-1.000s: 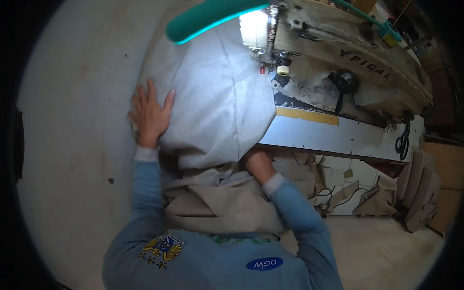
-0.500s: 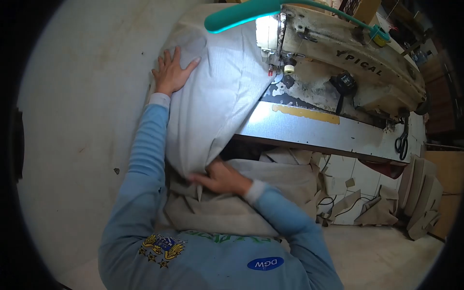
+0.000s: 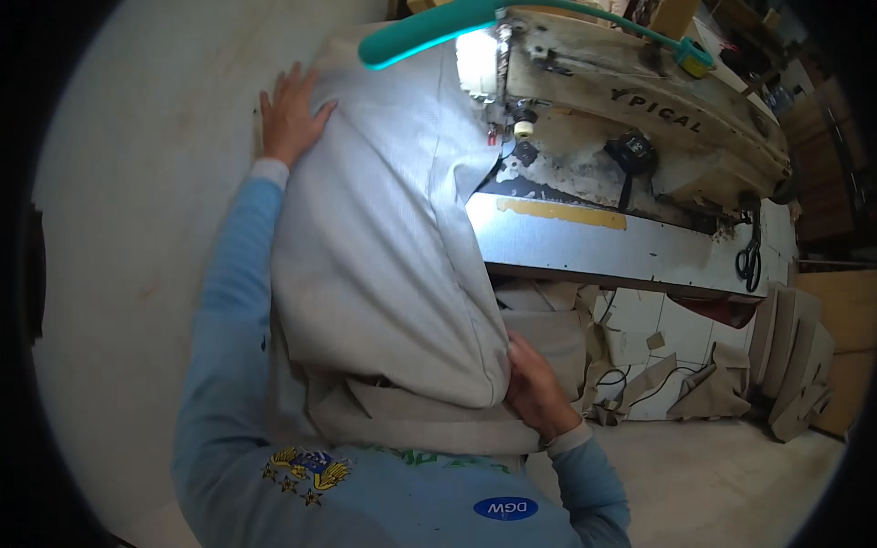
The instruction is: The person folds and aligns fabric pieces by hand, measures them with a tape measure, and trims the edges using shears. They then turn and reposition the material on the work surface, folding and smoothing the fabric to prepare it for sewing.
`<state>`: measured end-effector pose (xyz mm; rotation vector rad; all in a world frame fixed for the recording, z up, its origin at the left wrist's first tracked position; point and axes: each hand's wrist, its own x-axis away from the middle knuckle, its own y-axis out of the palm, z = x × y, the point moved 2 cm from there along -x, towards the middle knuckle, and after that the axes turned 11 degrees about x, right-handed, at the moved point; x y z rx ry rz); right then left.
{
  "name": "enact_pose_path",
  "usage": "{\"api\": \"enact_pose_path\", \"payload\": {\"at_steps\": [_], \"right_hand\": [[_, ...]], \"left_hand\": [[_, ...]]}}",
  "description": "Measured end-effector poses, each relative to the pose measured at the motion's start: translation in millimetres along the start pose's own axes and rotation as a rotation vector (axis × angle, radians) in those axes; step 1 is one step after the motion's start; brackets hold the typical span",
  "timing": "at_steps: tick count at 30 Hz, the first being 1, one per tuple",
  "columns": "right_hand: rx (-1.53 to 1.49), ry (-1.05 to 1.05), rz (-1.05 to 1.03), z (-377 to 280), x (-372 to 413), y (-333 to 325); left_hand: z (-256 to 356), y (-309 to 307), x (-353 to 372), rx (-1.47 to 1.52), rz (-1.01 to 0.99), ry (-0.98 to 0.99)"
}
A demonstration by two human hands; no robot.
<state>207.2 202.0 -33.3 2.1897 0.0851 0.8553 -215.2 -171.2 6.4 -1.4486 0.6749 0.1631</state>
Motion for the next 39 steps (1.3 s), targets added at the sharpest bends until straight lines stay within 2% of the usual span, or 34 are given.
{"api": "enact_pose_path", "payload": {"at_steps": [2,3,4,6,8,12,15,18,21,23,25,26,28,30,33,35,37,39], "right_hand": [[0.175,0.061,-0.024,5,-10,-6],[0.264,0.113,-0.033,9,-9,-7],[0.309,0.036,0.009,10,-9,-3],[0.417,-0.132,0.089,6,-11,7],[0.358,-0.190,0.050,13,-9,-13],[0.198,-0.224,-0.058,12,-10,-23],[-0.156,-0.161,0.147,-11,-19,17],[0.089,-0.322,0.251,-26,-37,17],[0.637,-0.411,0.414,-43,-53,32],[0.838,-0.550,0.511,-61,-62,48],[1.160,-0.664,0.596,-83,-69,62],[1.264,-0.697,0.617,-92,-74,69],[1.472,-0.763,0.663,-107,-85,81],[1.508,-0.877,0.679,-114,-109,79],[1.448,-1.011,0.815,-118,-109,92],[1.421,-0.947,0.793,-109,-97,93],[1.444,-0.749,0.618,-86,-68,75],[1.464,-0.471,0.407,-61,-68,57]], "left_hand": [[44,2,0,0.616,-0.078,0.102],[83,-11,4,0.815,-0.243,0.098],[124,-30,6,1.016,-0.407,0.084],[180,-37,12,0.674,-0.544,0.188],[193,-18,18,0.562,-0.527,0.130],[181,3,3,0.432,-0.526,0.042],[166,27,-21,0.388,-0.469,0.028],[146,61,-55,0.408,-0.375,0.084],[110,141,-95,0.443,-0.359,0.152],[90,197,-125,0.524,-0.342,0.185],[86,217,-153,0.815,-0.405,0.132],[85,221,-159,0.869,-0.384,0.113],[92,213,-165,0.892,-0.292,0.085],[120,147,-167,0.236,-0.310,0.099],[123,122,-177,0.273,-0.040,0.125],[135,77,-173,0.123,0.400,0.376],[131,55,-148,0.087,0.418,0.402],[102,41,-112,0.178,0.032,0.203]]}}
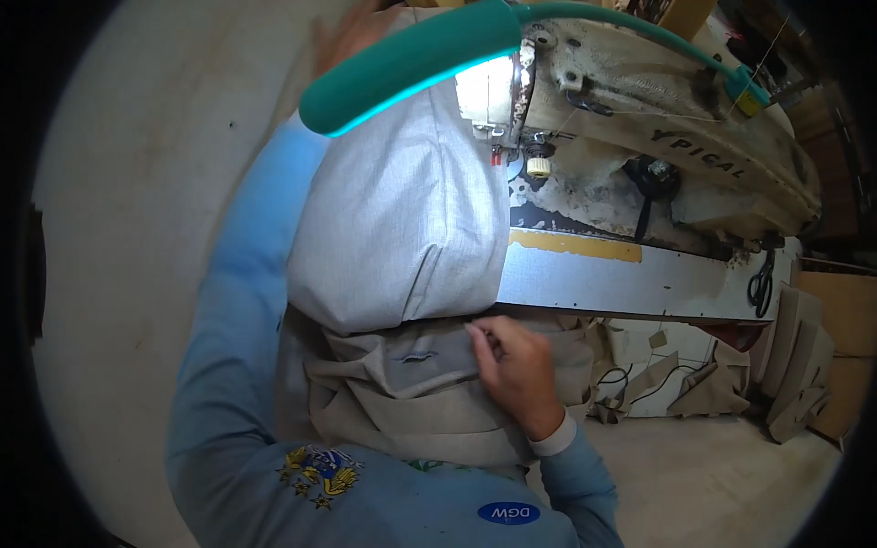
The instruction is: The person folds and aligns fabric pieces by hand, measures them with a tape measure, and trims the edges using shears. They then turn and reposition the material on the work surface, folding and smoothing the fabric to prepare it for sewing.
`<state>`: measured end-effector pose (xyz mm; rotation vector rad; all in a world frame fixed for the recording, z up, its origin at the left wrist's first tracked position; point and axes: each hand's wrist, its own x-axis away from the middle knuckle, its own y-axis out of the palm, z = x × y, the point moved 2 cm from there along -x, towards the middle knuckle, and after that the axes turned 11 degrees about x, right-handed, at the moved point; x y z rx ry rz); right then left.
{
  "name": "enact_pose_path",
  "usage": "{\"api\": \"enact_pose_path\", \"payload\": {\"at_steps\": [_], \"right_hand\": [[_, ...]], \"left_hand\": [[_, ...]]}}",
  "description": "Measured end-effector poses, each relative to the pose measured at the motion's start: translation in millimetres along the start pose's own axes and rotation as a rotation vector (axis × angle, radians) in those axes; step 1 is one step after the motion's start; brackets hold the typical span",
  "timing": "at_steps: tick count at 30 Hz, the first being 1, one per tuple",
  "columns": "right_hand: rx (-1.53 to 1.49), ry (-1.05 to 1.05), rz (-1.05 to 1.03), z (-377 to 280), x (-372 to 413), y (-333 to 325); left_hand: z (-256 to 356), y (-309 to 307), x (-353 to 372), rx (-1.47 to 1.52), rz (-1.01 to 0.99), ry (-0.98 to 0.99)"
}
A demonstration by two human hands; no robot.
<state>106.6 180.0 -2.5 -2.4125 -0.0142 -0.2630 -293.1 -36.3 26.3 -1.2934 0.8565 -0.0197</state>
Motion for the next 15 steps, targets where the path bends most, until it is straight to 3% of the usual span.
{"api": "enact_pose_path", "payload": {"at_steps": [1,2,4,5,8,9,12,14,15], "right_hand": [[-0.018,0.033,-0.152,12,4,14],[-0.010,-0.026,-0.122,22,2,28],[0.017,-0.152,-0.038,38,-21,61],[-0.036,-0.191,-0.132,36,-33,74],[-0.026,-0.438,-0.304,45,-48,126],[0.257,-0.687,-0.156,51,-42,140],[-0.358,-0.514,-0.356,15,-7,89],[-0.469,-0.637,-0.265,11,28,46],[-0.704,-0.408,-0.313,16,51,26]], "left_hand": [[-20,-12,36,0.198,-0.025,-0.126],[-32,-26,73,0.401,-0.052,-0.249],[1,-83,137,0.111,-0.244,-0.633],[10,-102,159,-0.042,-0.338,-0.820],[8,-89,212,0.010,-0.369,-0.843],[8,-90,214,0.017,-0.374,-0.847],[-8,-86,199,0.043,-0.375,-0.816],[-37,-82,196,0.067,-0.385,-0.754],[-53,-76,198,0.120,-0.354,-0.708]]}}
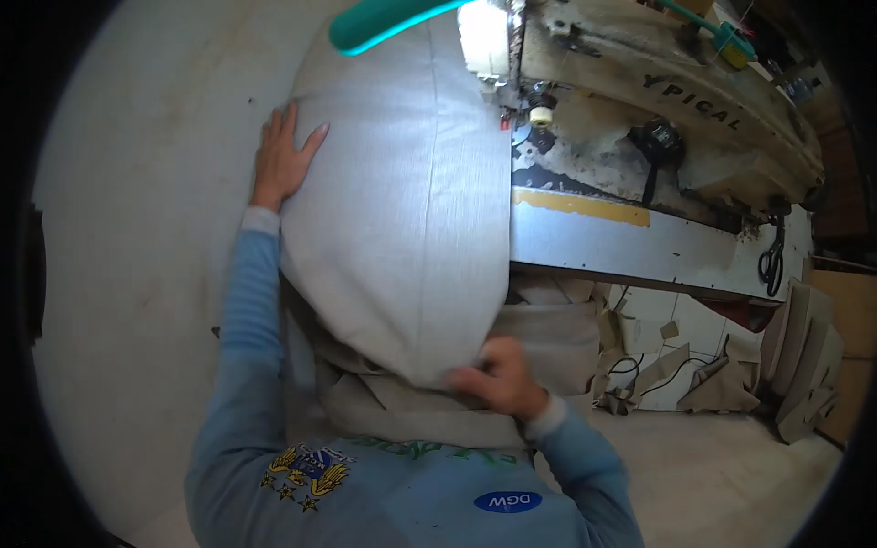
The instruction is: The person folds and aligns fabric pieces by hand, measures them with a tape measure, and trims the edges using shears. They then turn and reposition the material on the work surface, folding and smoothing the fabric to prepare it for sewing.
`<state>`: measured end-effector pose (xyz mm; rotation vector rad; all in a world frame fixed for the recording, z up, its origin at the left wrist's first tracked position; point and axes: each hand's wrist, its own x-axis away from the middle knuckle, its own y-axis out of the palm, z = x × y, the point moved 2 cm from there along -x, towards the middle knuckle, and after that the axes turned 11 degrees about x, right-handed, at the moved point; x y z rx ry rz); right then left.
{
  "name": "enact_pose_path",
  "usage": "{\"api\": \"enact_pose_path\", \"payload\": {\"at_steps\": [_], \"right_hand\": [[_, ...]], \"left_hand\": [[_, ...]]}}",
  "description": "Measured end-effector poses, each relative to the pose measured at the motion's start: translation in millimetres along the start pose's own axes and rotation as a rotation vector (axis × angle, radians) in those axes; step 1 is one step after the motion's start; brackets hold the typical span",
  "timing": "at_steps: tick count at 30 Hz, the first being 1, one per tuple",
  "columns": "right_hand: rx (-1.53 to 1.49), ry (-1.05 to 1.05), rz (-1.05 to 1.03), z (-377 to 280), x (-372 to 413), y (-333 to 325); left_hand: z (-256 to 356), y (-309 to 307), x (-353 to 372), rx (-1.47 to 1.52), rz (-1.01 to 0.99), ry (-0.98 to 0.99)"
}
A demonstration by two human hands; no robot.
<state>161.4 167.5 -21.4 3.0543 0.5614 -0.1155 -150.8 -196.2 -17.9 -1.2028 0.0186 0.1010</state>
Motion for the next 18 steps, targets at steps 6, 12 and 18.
{"api": "enact_pose_path", "payload": {"at_steps": [6,12,18], "right_hand": [[-0.154,0.787,0.179,16,44,-9],[0.783,0.159,0.219,-6,44,-60],[0.860,0.270,0.123,-2,64,-103]], "left_hand": [[-14,9,-36,0.059,0.051,0.195],[23,-21,11,-0.021,0.275,0.371],[133,-58,181,0.777,-0.440,0.664]]}}
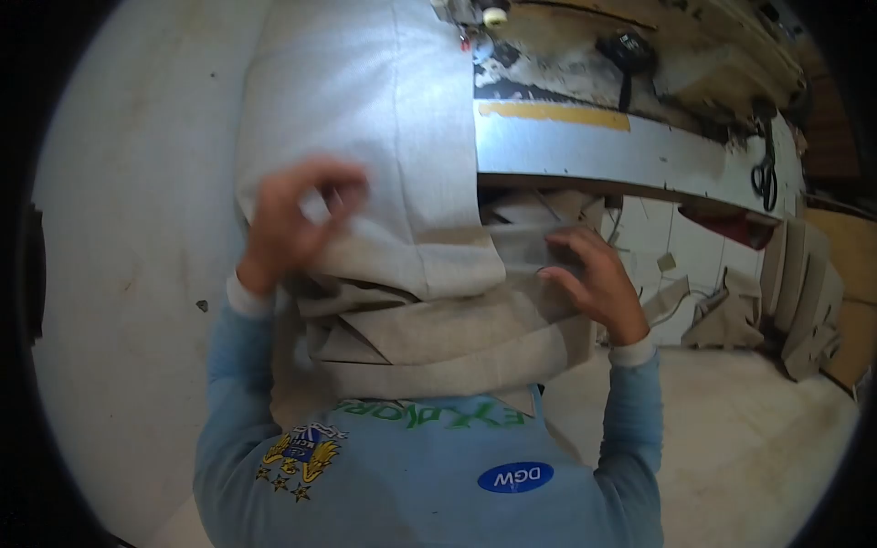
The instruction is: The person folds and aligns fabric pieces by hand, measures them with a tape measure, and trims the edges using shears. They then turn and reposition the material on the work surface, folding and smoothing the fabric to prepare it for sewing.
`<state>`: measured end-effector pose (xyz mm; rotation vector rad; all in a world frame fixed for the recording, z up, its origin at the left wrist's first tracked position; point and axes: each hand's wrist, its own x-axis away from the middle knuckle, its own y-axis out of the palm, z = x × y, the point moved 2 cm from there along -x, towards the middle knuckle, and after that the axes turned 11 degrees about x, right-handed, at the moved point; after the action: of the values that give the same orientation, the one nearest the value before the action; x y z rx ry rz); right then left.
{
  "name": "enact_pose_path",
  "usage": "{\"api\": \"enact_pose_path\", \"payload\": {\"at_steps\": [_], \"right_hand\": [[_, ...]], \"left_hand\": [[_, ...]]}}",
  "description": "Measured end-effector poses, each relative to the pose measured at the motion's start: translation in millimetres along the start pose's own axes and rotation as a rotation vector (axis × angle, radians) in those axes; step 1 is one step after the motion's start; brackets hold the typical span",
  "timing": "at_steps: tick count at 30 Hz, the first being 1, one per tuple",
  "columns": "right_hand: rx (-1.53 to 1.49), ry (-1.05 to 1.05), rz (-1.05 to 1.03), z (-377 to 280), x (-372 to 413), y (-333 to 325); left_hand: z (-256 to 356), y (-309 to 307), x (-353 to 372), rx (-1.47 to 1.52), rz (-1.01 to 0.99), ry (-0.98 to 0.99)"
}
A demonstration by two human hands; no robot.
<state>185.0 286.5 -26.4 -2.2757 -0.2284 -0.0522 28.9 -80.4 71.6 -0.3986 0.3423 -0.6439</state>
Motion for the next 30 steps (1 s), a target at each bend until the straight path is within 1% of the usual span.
{"api": "enact_pose_path", "payload": {"at_steps": [1,2,5,6,8,10,11,13,16,17,19,20,23,26,29,30], "right_hand": [[-0.025,-0.009,-0.068,0,2,-3],[0.041,-0.062,-0.174,1,7,-3],[0.062,-0.139,-0.273,-14,15,-3],[0.016,-0.111,-0.297,-19,20,-7],[-0.075,-0.055,-0.345,-26,32,-13],[0.059,-0.194,-0.304,-29,40,-12],[0.129,-0.259,-0.278,-30,44,-12],[0.122,-0.253,-0.274,-36,50,-8],[0.071,-0.296,-0.248,-29,52,-8],[0.048,-0.323,-0.236,-27,52,-9],[-0.103,-0.137,-0.255,-28,49,-28],[-0.180,-0.048,-0.262,-31,46,-37],[-0.206,-0.082,-0.135,-47,33,-58],[-0.215,-0.140,-0.084,-45,20,-63],[-0.231,-0.174,-0.047,-52,12,-66],[-0.218,-0.188,-0.051,-53,9,-67]], "left_hand": [[25,22,10,0.032,-0.183,-0.040],[23,41,26,0.101,-0.377,-0.024],[24,73,36,-0.114,-0.444,0.169],[8,76,41,-0.246,-0.474,0.102],[-28,79,40,-0.309,-0.358,0.017],[-31,83,39,-0.325,-0.282,-0.050],[-25,85,40,-0.385,-0.249,0.015],[13,85,39,-0.493,-0.178,0.147],[50,80,53,-0.140,-0.228,0.074],[62,81,55,-0.014,-0.301,-0.070],[80,84,59,0.224,-0.432,-0.362],[75,87,62,0.197,-0.467,-0.320],[59,86,70,0.212,-0.563,-0.605],[55,86,73,0.299,-0.451,-0.493],[60,97,74,0.217,-0.291,-0.246],[58,97,73,0.222,-0.326,-0.317]]}}
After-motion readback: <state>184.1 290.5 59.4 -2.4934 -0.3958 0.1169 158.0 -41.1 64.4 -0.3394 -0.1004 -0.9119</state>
